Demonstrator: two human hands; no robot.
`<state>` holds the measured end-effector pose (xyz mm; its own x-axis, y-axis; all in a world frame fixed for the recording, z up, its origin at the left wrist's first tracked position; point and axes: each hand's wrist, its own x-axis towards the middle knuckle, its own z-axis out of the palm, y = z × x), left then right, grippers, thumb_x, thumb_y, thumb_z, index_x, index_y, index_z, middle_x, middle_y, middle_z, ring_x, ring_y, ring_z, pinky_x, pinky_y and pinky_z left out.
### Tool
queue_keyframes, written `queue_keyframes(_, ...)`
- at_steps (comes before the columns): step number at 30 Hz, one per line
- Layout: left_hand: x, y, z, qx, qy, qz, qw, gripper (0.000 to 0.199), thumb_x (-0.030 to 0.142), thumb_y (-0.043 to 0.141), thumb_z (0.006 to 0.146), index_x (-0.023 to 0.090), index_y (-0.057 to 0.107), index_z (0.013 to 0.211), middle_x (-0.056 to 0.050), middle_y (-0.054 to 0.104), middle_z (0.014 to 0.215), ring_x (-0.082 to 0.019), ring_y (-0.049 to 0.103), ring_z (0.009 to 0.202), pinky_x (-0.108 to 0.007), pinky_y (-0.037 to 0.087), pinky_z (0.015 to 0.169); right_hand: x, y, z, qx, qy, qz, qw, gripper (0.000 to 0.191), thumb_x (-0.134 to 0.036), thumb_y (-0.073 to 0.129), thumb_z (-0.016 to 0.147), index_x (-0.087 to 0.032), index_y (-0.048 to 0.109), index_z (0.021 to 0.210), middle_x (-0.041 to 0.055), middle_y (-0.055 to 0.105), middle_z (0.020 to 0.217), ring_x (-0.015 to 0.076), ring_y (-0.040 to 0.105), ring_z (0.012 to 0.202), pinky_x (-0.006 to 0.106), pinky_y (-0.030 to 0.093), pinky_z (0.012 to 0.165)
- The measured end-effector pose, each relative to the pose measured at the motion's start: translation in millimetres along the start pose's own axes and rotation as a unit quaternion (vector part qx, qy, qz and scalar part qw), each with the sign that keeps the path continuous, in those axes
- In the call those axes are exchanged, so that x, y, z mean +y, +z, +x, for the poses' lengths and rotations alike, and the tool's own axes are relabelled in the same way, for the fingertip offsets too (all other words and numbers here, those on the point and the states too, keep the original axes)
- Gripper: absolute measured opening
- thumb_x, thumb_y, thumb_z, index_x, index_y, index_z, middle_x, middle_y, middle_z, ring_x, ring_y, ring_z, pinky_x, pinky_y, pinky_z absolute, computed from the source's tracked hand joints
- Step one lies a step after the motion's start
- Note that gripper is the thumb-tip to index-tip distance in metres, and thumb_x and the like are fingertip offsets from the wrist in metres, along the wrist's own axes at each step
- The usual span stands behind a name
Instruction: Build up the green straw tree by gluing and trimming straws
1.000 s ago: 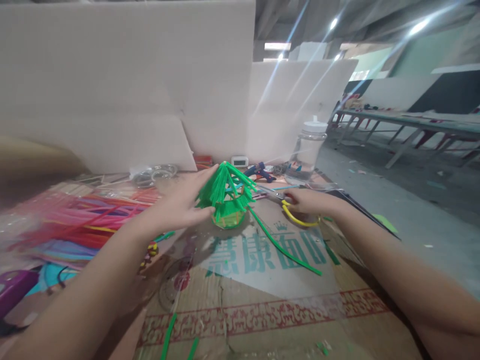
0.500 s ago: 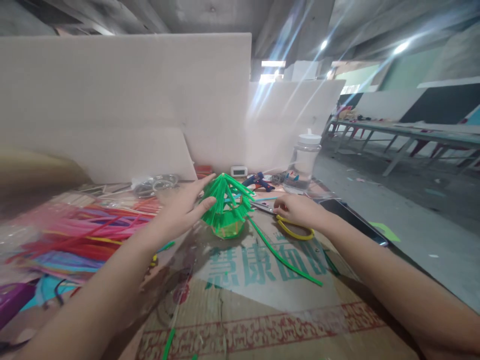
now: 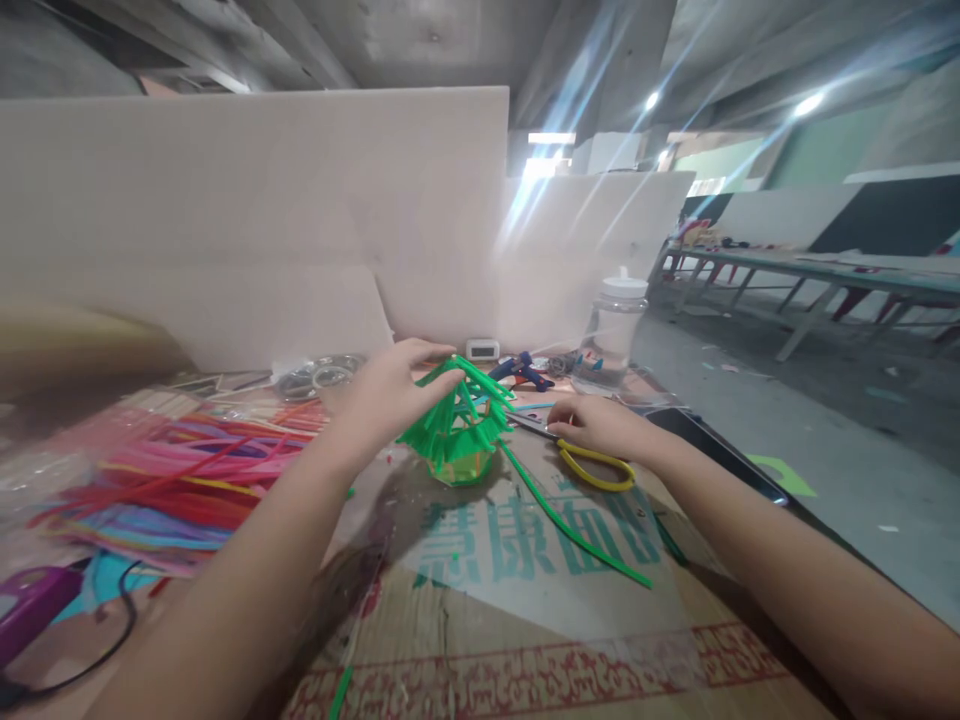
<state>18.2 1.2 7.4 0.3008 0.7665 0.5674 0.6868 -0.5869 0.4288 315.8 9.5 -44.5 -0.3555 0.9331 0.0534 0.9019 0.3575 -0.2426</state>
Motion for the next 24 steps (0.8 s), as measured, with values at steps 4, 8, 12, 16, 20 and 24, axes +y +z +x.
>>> queue_keyframes(4,0.1,4.4,-0.6,0.001,0.017,0.008,1.0,0.036,0.044,0.057,0.092,0.018,0.071,0.112,-0.007,0.073,0.114,-0.025,0.067,0.107,-0.04,0.053,0.095,-0.7,-1.1,-2.0,0.014,-0.005,0.022,1.0,0.031,-0.043,0.051,0.092,-0.02,0.072,0.094,0.0072,0.073,0.09,0.0206,0.062,0.078,0.03,0.038,0.067)
queue_keyframes(8,-3.0,3.1,-3.0,0.002,0.021,0.009,1.0,0.034,0.043,0.056,0.093,0.019,0.07,0.113,-0.007,0.072,0.113,-0.025,0.066,0.107,-0.04,0.053,0.093,-18.7,-6.8,-8.4,0.089,-0.021,0.097,0.991,0.035,-0.045,0.048,0.094,-0.018,0.068,0.086,0.0036,0.067,0.077,0.0168,0.057,0.07,0.028,0.038,0.065)
queue_keyframes(12,-5.4,0.8,-7.4,0.003,0.024,-0.01,1.0,0.034,0.043,0.058,0.093,0.018,0.071,0.113,-0.008,0.072,0.114,-0.025,0.066,0.107,-0.039,0.051,0.094,-54.3,-12.2,-15.1,0.178,-0.066,0.191,0.963,0.034,-0.048,0.057,0.09,-0.018,0.066,0.077,0.0007,0.063,0.068,0.0135,0.052,0.063,0.026,0.036,0.061)
queue_keyframes(16,-7.7,1.8,-11.4,0.024,0.033,-0.025,0.999,0.03,0.038,0.06,0.092,0.019,0.071,0.112,-0.006,0.072,0.112,-0.022,0.066,0.104,-0.036,0.051,0.092,-84.9,-1.2,-7.8,0.151,-0.104,0.227,0.957,0.034,-0.043,0.058,0.091,-0.018,0.069,0.071,-0.0008,0.059,0.059,0.012,0.05,0.057,0.026,0.033,0.056)
queue_keyframes(20,-10.0,4.1,-13.2,0.032,0.048,-0.025,0.998,0.029,0.037,0.06,0.093,0.019,0.071,0.113,-0.005,0.072,0.11,-0.02,0.066,0.101,-0.034,0.05,0.091,-100.8,17.6,2.4,0.138,-0.062,0.252,0.956,0.026,-0.042,0.064,0.089,-0.019,0.075,0.083,-0.0024,0.059,0.058,0.0116,0.05,0.055,0.026,0.032,0.053)
queue_keyframes(24,-9.1,3.8,-14.5,0.035,0.061,-0.024,0.997,0.028,0.036,0.06,0.093,0.019,0.07,0.113,-0.005,0.072,0.109,-0.02,0.066,0.1,-0.034,0.05,0.091,-106.4,27.0,1.1,0.189,-0.067,0.222,0.954,0.022,-0.039,0.066,0.089,-0.019,0.073,0.086,-0.0028,0.06,0.061,0.0113,0.05,0.056,0.026,0.033,0.056)
